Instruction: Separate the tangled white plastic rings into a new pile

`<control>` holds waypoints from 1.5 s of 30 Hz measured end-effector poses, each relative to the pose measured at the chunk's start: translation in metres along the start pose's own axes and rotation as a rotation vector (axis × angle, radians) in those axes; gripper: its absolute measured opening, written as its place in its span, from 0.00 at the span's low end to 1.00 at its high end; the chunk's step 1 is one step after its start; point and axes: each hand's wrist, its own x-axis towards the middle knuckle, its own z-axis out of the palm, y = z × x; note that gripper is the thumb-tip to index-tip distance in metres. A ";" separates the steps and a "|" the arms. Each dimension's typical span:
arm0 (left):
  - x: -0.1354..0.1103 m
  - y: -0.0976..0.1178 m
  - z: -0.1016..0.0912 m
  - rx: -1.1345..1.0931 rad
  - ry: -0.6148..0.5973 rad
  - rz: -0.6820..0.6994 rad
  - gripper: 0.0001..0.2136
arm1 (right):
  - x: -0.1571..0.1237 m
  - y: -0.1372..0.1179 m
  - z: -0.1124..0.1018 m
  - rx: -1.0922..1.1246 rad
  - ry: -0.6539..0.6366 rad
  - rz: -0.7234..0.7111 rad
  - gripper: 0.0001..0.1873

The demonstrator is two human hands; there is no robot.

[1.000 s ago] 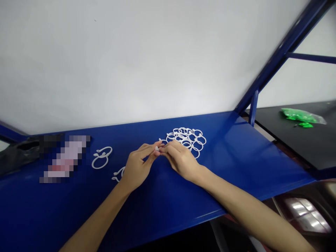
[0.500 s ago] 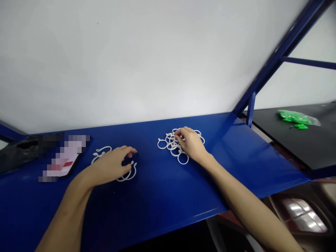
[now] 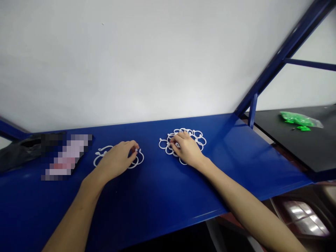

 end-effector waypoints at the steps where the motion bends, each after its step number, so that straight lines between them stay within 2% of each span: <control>1: 0.000 0.000 0.000 0.001 0.006 -0.018 0.11 | 0.000 -0.001 0.000 -0.003 0.006 0.002 0.06; 4: 0.000 0.001 -0.003 -0.033 0.032 -0.055 0.11 | 0.000 -0.004 -0.001 -0.007 0.031 -0.002 0.07; 6: 0.000 0.004 -0.005 -0.071 0.097 -0.053 0.10 | 0.000 -0.006 -0.003 -0.006 0.057 -0.008 0.07; 9: 0.001 0.013 -0.006 -0.128 0.222 -0.019 0.09 | -0.001 -0.013 -0.007 0.026 0.097 -0.018 0.08; 12: -0.001 0.027 -0.004 -0.239 0.273 0.027 0.09 | -0.004 -0.025 -0.009 0.126 0.114 -0.054 0.08; 17: -0.007 0.044 0.005 -0.505 0.188 0.025 0.13 | -0.013 -0.044 -0.002 0.371 0.014 -0.054 0.13; 21: -0.007 0.045 0.010 -0.719 0.134 0.000 0.15 | -0.016 -0.049 0.003 0.497 0.016 0.029 0.09; 24: -0.005 0.044 0.010 -0.846 0.164 -0.036 0.15 | -0.017 -0.050 0.002 0.527 0.019 0.086 0.12; 28: -0.003 0.042 0.011 -1.003 0.238 -0.093 0.15 | -0.018 -0.055 0.001 0.520 -0.037 0.132 0.19; 30: -0.003 0.043 0.012 -1.071 0.224 -0.110 0.15 | -0.020 -0.058 0.003 0.571 -0.038 0.165 0.17; 34: -0.004 0.047 0.012 -1.099 0.171 -0.122 0.17 | -0.021 -0.059 0.008 0.688 0.001 0.225 0.10; 38: -0.004 0.051 0.011 -1.033 0.123 -0.137 0.16 | -0.019 -0.059 0.009 0.744 0.082 0.174 0.08; 45: -0.003 0.054 0.015 -1.011 0.075 -0.158 0.16 | -0.017 -0.057 0.011 0.827 0.104 0.182 0.07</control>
